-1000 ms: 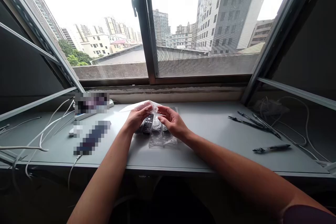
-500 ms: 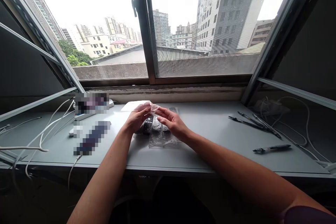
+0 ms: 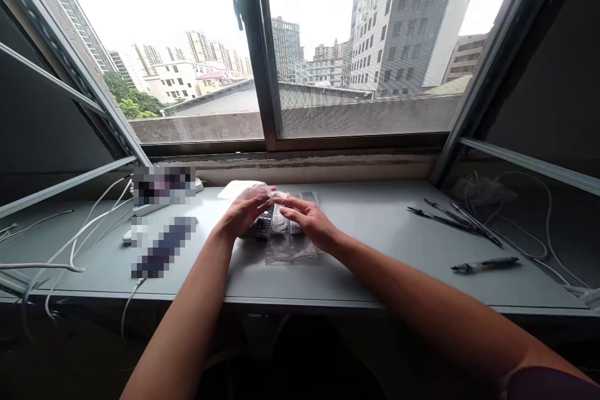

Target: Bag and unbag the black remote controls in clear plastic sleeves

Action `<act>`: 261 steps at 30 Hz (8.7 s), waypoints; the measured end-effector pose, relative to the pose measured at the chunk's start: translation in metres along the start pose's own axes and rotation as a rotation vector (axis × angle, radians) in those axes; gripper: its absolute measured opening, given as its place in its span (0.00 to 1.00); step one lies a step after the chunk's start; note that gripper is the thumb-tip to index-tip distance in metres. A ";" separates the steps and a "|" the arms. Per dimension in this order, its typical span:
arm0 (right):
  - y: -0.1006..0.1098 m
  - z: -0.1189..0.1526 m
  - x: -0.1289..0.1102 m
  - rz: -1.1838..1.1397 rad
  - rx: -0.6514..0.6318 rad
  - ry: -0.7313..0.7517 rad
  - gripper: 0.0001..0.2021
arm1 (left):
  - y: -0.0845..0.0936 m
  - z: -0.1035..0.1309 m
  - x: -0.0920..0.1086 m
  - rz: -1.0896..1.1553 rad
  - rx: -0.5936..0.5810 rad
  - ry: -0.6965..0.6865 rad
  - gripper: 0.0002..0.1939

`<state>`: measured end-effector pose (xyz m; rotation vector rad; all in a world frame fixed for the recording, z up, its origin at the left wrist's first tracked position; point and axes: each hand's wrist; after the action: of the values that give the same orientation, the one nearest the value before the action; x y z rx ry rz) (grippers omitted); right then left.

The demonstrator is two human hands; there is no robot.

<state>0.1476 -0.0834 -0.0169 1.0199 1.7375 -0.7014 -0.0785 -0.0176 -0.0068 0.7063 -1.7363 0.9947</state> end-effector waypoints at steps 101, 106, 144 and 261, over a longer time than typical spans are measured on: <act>-0.015 0.005 0.013 0.994 -0.308 0.448 0.27 | 0.027 -0.008 0.018 0.664 0.741 -0.229 0.08; -0.019 0.006 0.014 1.052 -0.456 0.302 0.28 | 0.023 -0.007 0.020 0.687 0.745 -0.221 0.08; -0.010 0.002 -0.003 0.041 0.259 0.095 0.23 | 0.020 -0.006 0.017 0.678 0.689 -0.223 0.09; -0.016 0.013 -0.005 0.503 0.136 0.004 0.32 | -0.012 0.000 0.006 0.311 0.044 -0.101 0.21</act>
<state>0.1402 -0.1036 -0.0168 1.4815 1.3643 -0.4943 -0.0708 -0.0236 0.0022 0.5303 -1.9571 1.2283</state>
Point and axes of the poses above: each hand's wrist, its own z-axis away from the middle knuckle, its own y-axis out of the back of the hand, x = y × z, and after that the axes turned 7 degrees about -x, right-handed
